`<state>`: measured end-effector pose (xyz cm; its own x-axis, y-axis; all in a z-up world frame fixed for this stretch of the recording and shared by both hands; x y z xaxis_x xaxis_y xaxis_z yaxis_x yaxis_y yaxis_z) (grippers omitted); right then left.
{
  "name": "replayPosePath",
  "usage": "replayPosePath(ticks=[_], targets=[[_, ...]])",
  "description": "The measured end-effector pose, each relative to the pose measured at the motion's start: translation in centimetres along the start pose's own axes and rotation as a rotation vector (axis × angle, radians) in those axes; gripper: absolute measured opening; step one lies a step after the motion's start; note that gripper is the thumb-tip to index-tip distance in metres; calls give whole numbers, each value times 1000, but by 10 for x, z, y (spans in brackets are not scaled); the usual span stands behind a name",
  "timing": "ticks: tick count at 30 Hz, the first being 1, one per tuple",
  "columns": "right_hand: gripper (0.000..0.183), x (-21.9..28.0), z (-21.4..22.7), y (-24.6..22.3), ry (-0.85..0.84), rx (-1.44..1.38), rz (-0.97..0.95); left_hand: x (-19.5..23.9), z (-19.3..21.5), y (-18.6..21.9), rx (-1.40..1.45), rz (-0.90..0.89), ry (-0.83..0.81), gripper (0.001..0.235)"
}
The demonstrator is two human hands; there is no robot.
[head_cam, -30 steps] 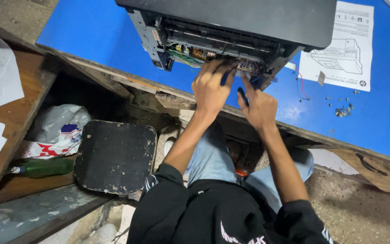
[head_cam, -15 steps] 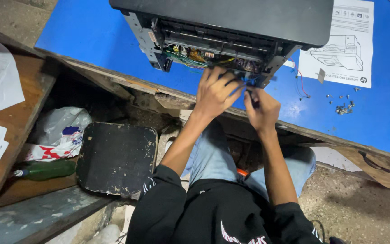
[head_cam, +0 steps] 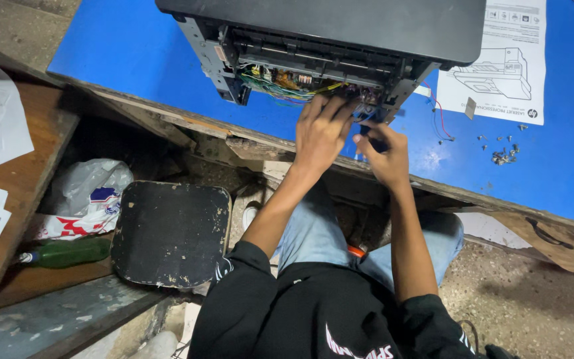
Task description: The person works on the internal wiring of an open printer placed on a blue workbench. They repeatedly connect and disconnect multi-colored wire harnesses and use a screwdriver to adjust components inside the printer chassis.
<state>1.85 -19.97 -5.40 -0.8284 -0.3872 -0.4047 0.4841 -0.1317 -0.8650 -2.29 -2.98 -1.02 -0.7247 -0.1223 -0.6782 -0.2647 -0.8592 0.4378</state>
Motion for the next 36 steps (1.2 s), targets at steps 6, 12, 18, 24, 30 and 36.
replayPosePath(ticks=[6, 12, 18, 24, 30, 36], targets=[[20, 3, 1, 12, 12, -19, -16, -9, 0, 15, 107, 111, 37, 27], [21, 5, 1, 12, 19, -2, 88, -18, -8, 29, 129, 306, 92, 21], [20, 5, 4, -2, 18, 58, 38, -23, -9, 6, 474, 501, 53, 18], [13, 14, 0, -12, 197, 111, 208, -22, -21, -14, 896, 539, 12, 20], [34, 14, -2, -37, 303, 308, 334, -19, -30, -15, 1067, 595, -6, 27], [30, 2, -11, -51, 177, 501, 380, -16, -36, -9, 876, 536, 102, 24]])
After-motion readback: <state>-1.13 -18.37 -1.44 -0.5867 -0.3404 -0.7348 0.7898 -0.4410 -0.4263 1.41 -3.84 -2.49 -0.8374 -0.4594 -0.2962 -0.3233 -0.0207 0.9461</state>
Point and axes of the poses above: each hand's wrist, its own x-axis away from the middle knuckle, its own z-axis out of the back of the hand, y = z × x, the point moved 1 cm from there along -x, towards the middle knuckle, and after that the axes turned 4 degrees about z, right-handed, at the moved point
